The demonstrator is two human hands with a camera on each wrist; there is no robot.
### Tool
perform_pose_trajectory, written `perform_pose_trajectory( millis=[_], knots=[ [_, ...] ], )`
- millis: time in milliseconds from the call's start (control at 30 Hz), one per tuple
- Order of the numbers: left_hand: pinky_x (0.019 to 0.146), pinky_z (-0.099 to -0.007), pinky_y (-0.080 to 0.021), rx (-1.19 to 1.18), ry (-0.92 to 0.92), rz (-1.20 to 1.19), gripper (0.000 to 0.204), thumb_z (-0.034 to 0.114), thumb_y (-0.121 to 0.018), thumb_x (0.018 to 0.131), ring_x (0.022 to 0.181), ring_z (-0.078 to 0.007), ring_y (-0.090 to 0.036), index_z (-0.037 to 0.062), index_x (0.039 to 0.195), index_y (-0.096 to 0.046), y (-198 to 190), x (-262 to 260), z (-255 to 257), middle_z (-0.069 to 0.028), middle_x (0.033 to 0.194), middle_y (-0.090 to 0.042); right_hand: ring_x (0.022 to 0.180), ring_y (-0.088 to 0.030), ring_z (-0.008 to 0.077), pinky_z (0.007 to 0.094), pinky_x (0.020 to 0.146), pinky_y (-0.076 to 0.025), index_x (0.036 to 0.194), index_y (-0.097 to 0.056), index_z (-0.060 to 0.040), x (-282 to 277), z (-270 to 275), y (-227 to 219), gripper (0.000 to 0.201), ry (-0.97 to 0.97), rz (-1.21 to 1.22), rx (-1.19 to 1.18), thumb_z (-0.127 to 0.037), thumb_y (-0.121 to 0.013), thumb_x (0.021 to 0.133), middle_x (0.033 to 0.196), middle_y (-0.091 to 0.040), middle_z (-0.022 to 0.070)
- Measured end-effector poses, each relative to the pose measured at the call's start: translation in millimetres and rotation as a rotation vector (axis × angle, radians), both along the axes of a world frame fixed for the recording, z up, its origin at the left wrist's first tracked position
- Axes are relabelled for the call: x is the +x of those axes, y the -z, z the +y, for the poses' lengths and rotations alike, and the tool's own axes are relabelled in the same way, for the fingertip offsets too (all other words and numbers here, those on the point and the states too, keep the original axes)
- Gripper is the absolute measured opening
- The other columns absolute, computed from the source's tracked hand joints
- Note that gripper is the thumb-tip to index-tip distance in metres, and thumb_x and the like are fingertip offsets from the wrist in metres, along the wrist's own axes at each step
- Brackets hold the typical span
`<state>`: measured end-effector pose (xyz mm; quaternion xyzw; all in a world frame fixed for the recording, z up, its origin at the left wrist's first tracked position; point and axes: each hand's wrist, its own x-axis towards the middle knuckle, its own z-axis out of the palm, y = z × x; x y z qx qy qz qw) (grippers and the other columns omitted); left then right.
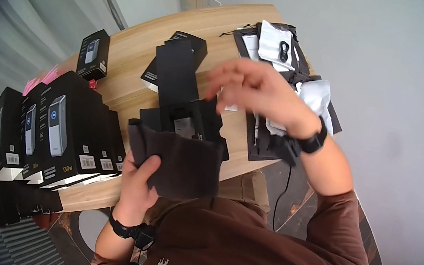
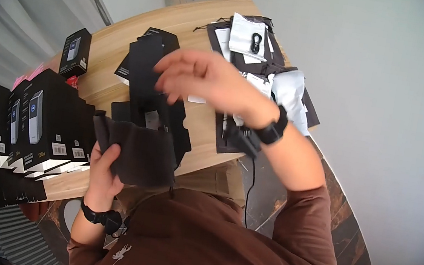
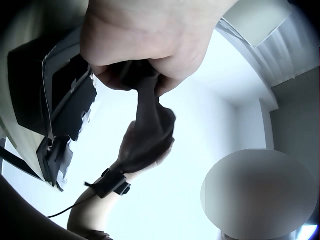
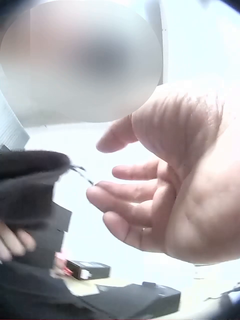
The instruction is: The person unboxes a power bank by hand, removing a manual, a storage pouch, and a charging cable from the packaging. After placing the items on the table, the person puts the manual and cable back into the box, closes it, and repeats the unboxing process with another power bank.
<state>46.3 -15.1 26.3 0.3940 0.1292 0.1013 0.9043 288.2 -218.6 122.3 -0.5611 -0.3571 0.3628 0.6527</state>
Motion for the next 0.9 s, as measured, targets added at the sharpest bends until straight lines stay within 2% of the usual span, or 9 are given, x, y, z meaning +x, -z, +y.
perform_pose_trajectory(
  millis=[67, 133, 167, 467, 600, 700, 833, 867, 900],
  knots=[
    [0.102, -0.0435, -0.062, 0.018, -0.001, 0.022, 0.04, 0.009, -0.069, 0.102, 0.118, -0.0289, -0.073, 0.0039, 0.141, -0.06, 13, -4, 4, -0.0126, 0.131, -0.071, 0.086, -0.074, 0.0165, 0.0335, 0.076, -0.058, 0.123, -0.069, -0.0008, 36, 5, 37, 0.035, 0.211, -0.703, -0.529, -0.023, -0.076, 0.097, 0.096, -0.078, 0.0092],
    [0.103, -0.044, -0.061, -0.036, -0.022, 0.053, 0.04, 0.009, -0.068, 0.103, 0.119, -0.0294, -0.072, 0.0047, 0.142, -0.059, 20, -5, 1, -0.0127, 0.132, -0.071, 0.092, -0.078, 0.0249, 0.0404, 0.078, -0.059, 0.114, -0.07, -0.0009, 41, 10, 79, 0.043, 0.329, -1.22, -0.926, -0.037, -0.079, 0.093, 0.097, -0.079, 0.0151],
    [0.103, -0.0444, -0.06, -0.021, -0.022, 0.056, 0.04, 0.01, -0.067, 0.103, 0.12, -0.0294, -0.071, 0.0052, 0.142, -0.059, 21, -4, 0, -0.0126, 0.132, -0.07, 0.095, -0.078, 0.0286, 0.0429, 0.08, -0.058, 0.111, -0.07, -0.0017, 43, 14, 94, 0.047, 0.328, -1.25, -1.006, -0.042, -0.079, 0.091, 0.098, -0.079, 0.0164],
    [0.106, -0.0463, -0.057, 0.024, -0.112, 0.209, 0.045, 0.017, -0.064, 0.098, 0.122, -0.0303, -0.069, 0.0072, 0.141, -0.059, 9, -3, -7, -0.0118, 0.131, -0.069, 0.105, -0.075, 0.0346, 0.0456, 0.098, -0.047, 0.118, -0.063, -0.0009, 50, 32, 136, 0.061, 0.322, -1.202, -1.036, -0.044, -0.085, 0.082, 0.103, -0.078, 0.0176],
    [0.106, -0.0482, -0.057, 0.016, -0.11, 0.222, 0.047, 0.011, -0.063, 0.097, 0.124, -0.0306, -0.067, 0.0086, 0.144, -0.058, 12, 0, -8, -0.0117, 0.134, -0.067, 0.097, -0.076, 0.0434, 0.052, 0.083, -0.058, 0.133, -0.051, 0.0069, 53, 37, 135, 0.056, 0.269, -0.924, -0.939, -0.017, -0.077, 0.089, 0.099, -0.076, 0.025],
    [0.107, -0.047, -0.056, 0.039, -0.102, 0.201, 0.045, 0.015, -0.064, 0.098, 0.122, -0.0311, -0.069, 0.0064, 0.141, -0.059, 13, 1, -10, -0.0123, 0.132, -0.069, 0.094, -0.075, 0.0469, 0.0526, 0.08, -0.06, 0.138, -0.047, 0.0072, 49, 36, 137, 0.054, 0.347, -0.946, -0.852, -0.006, -0.07, 0.091, 0.097, -0.075, 0.028],
    [0.106, -0.0459, -0.056, 0.041, -0.05, 0.166, 0.045, 0.014, -0.064, 0.098, 0.122, -0.0299, -0.069, 0.0059, 0.143, -0.059, 15, 1, -7, -0.0119, 0.133, -0.069, 0.099, -0.075, 0.0458, 0.052, 0.081, -0.06, 0.126, -0.051, 0.0059, 68, 34, 149, 0.047, 0.47, -0.864, -0.693, -0.004, -0.074, 0.086, 0.102, -0.075, 0.0303],
    [0.106, -0.0455, -0.057, 0.04, -0.057, 0.181, 0.045, 0.014, -0.063, 0.098, 0.121, -0.0295, -0.069, 0.0059, 0.142, -0.059, 17, 1, -5, -0.0117, 0.132, -0.069, 0.097, -0.077, 0.0423, 0.0482, 0.083, -0.061, 0.121, -0.061, 0.0056, 68, 44, 153, 0.045, 0.484, -0.835, -0.722, -0.005, -0.079, 0.081, 0.099, -0.076, 0.0274],
    [0.105, -0.0452, -0.057, 0.038, -0.065, 0.196, 0.044, 0.014, -0.063, 0.099, 0.12, -0.0292, -0.069, 0.0058, 0.142, -0.059, 17, 0, -5, -0.0115, 0.132, -0.069, 0.095, -0.077, 0.0383, 0.0445, 0.083, -0.061, 0.122, -0.066, 0.0041, 68, 34, 123, 0.046, 0.365, -0.702, -0.75, -0.008, -0.081, 0.081, 0.099, -0.077, 0.0239]
  ],
)
